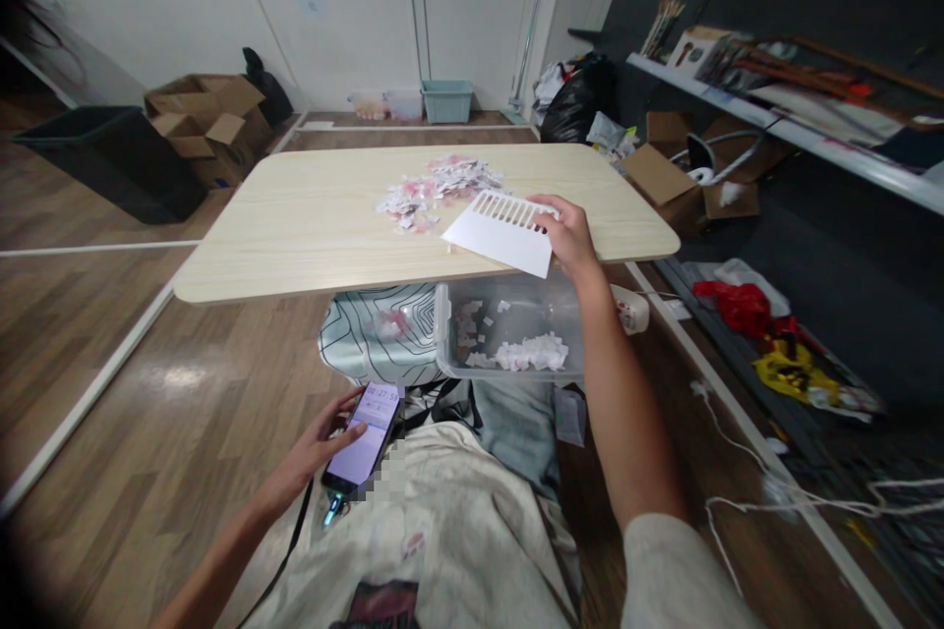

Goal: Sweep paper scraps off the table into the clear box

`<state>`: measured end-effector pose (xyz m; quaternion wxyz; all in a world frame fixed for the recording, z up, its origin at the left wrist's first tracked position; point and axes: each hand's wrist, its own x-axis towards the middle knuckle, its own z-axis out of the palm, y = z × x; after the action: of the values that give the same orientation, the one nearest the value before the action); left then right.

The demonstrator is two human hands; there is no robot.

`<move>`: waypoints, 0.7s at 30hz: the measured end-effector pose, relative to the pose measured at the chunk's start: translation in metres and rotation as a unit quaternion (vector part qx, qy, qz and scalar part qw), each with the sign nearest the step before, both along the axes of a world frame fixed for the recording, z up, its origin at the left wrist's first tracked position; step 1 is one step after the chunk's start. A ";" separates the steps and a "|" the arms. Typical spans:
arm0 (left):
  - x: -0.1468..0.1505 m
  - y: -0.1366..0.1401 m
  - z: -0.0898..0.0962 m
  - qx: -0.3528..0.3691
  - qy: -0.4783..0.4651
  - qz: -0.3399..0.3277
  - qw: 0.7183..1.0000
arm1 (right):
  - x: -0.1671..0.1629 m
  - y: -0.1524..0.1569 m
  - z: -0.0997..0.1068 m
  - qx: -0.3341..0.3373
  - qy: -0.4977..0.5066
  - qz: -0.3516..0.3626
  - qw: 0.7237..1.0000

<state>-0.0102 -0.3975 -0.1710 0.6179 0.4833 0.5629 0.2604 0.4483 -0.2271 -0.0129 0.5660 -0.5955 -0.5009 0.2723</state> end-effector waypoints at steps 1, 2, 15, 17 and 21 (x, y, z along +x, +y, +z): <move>0.001 0.000 -0.001 -0.003 -0.003 -0.005 1.000 | 0.000 0.000 0.000 0.001 -0.001 0.002 1.000; 0.002 0.001 -0.003 -0.005 -0.005 -0.008 1.000 | 0.000 0.000 -0.001 0.002 -0.002 0.004 1.000; 0.010 0.002 -0.020 0.024 0.017 -0.010 1.000 | 0.000 -0.001 0.000 -0.002 0.003 0.009 1.000; 0.011 0.002 -0.019 0.025 0.018 -0.013 0.999 | 0.000 -0.001 0.000 -0.001 0.006 0.009 1.000; 0.006 0.001 -0.010 0.018 0.007 -0.009 1.000 | 0.000 -0.001 0.000 0.000 0.007 0.009 1.000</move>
<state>-0.0038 -0.3966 -0.1806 0.6073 0.5014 0.5580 0.2615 0.4482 -0.2277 -0.0130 0.5670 -0.5888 -0.5027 0.2812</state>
